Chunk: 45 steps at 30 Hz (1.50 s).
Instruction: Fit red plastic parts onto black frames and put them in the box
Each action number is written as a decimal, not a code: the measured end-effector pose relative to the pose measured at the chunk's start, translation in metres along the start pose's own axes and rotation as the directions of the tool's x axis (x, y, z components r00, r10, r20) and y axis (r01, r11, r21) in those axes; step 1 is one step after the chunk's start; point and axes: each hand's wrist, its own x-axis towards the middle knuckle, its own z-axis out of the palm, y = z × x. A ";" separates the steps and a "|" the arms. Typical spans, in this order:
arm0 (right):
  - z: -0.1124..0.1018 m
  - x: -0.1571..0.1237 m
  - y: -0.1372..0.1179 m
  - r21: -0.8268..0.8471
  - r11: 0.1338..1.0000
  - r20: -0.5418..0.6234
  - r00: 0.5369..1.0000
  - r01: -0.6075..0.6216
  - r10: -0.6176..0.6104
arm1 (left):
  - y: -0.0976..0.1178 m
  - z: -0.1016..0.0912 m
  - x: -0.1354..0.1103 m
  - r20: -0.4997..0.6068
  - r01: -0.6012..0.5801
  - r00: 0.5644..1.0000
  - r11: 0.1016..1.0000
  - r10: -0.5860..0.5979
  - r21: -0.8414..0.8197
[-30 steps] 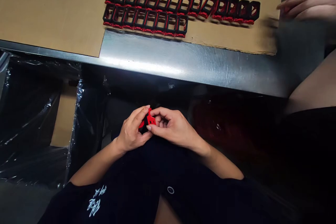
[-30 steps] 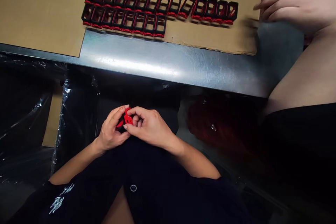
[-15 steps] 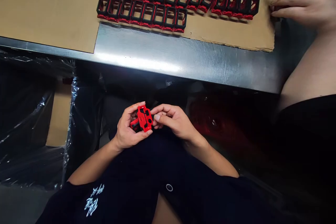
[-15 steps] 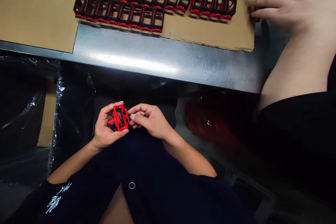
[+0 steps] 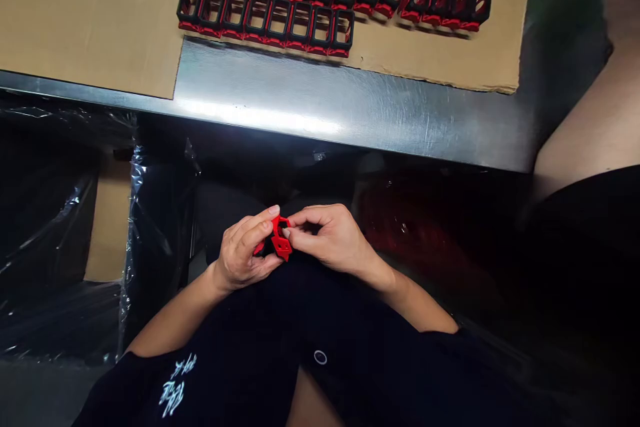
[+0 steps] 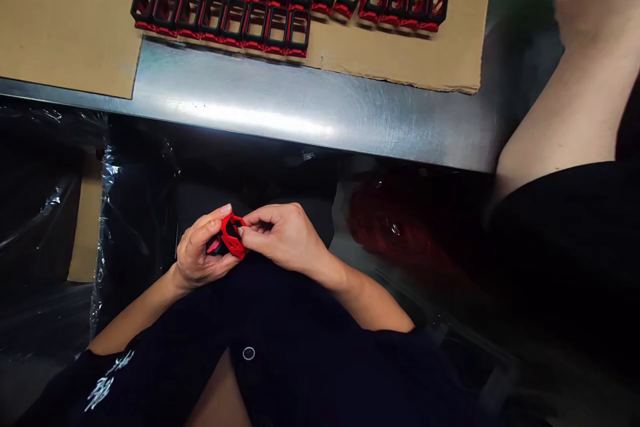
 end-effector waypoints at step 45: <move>-0.018 -0.003 -0.007 0.037 0.999 0.126 0.992 -0.035 0.030 | 0.006 -0.009 0.001 0.045 -0.019 0.999 0.999 0.017 0.032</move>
